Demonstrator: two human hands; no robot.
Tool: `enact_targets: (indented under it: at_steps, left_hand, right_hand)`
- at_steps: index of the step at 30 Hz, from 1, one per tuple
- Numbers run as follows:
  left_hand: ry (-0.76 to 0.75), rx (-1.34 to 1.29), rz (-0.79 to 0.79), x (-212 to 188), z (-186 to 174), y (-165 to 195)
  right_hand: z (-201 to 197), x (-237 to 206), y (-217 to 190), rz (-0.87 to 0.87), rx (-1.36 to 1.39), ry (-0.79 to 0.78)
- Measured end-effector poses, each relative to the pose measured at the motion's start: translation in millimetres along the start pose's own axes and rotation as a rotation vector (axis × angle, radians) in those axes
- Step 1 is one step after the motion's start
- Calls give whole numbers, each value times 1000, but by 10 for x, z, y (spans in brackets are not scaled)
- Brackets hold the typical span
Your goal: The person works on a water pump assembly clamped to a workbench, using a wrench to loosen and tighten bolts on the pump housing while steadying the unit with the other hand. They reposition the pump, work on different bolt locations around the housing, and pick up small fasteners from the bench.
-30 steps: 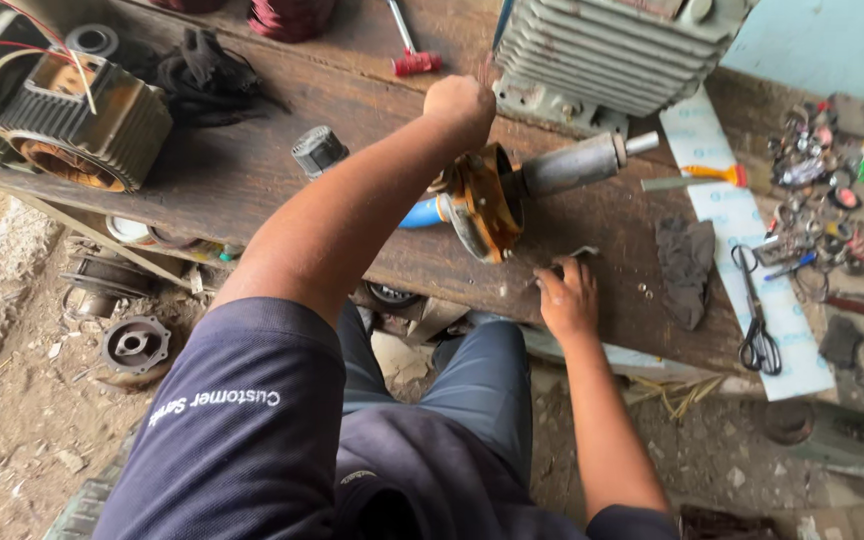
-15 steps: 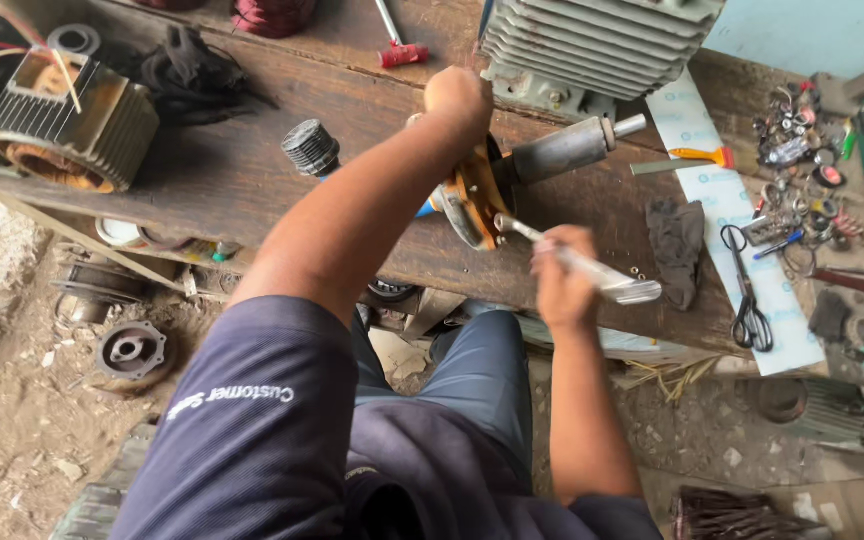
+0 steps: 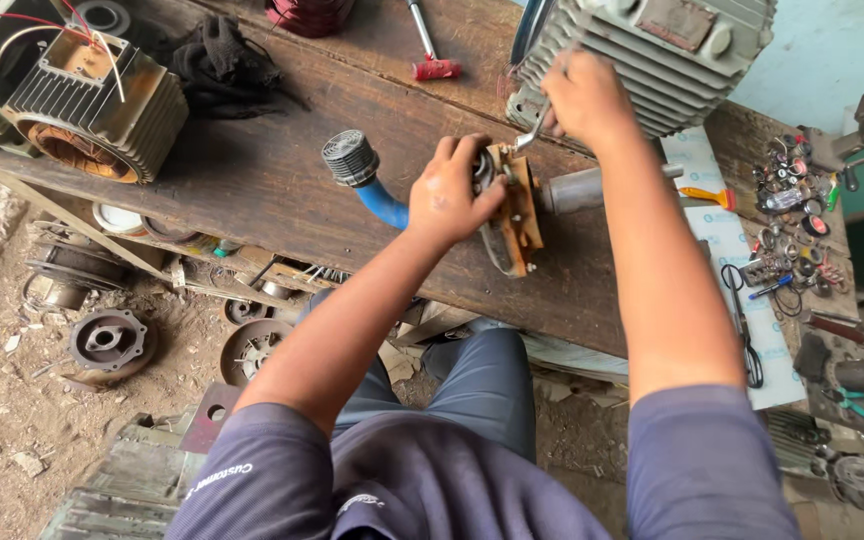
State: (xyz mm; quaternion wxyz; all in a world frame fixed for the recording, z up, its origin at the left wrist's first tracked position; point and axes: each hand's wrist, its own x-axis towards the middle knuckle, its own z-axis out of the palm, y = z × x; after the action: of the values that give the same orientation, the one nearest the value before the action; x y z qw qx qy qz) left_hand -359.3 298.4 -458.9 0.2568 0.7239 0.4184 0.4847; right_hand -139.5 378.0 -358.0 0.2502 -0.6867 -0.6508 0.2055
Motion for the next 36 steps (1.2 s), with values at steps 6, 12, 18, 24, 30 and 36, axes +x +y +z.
enact_targets:
  at_steps: [6, 12, 18, 24, 30, 36]
  left_hand:
    - [-28, -30, -35, 96, -40, -37]
    - [-50, -84, -64, 61, -10, -90]
    - [-65, -75, -64, 79, -27, -104]
    - [-75, -47, -56, 86, -7, -120]
    - [-36, -49, -31, 52, 28, -116]
    - [-53, -20, -38, 73, 7, -87]
  right_hand:
    - [160, 566, -140, 208, -159, -273]
    - [242, 730, -193, 236, -202, -372]
    - [261, 343, -306, 63, -235, -214]
    - [688, -1238, 223, -626, -537, 304]
    - [1077, -1566, 552, -612, -184, 686]
    - [519, -1048, 450, -276, -85, 419]
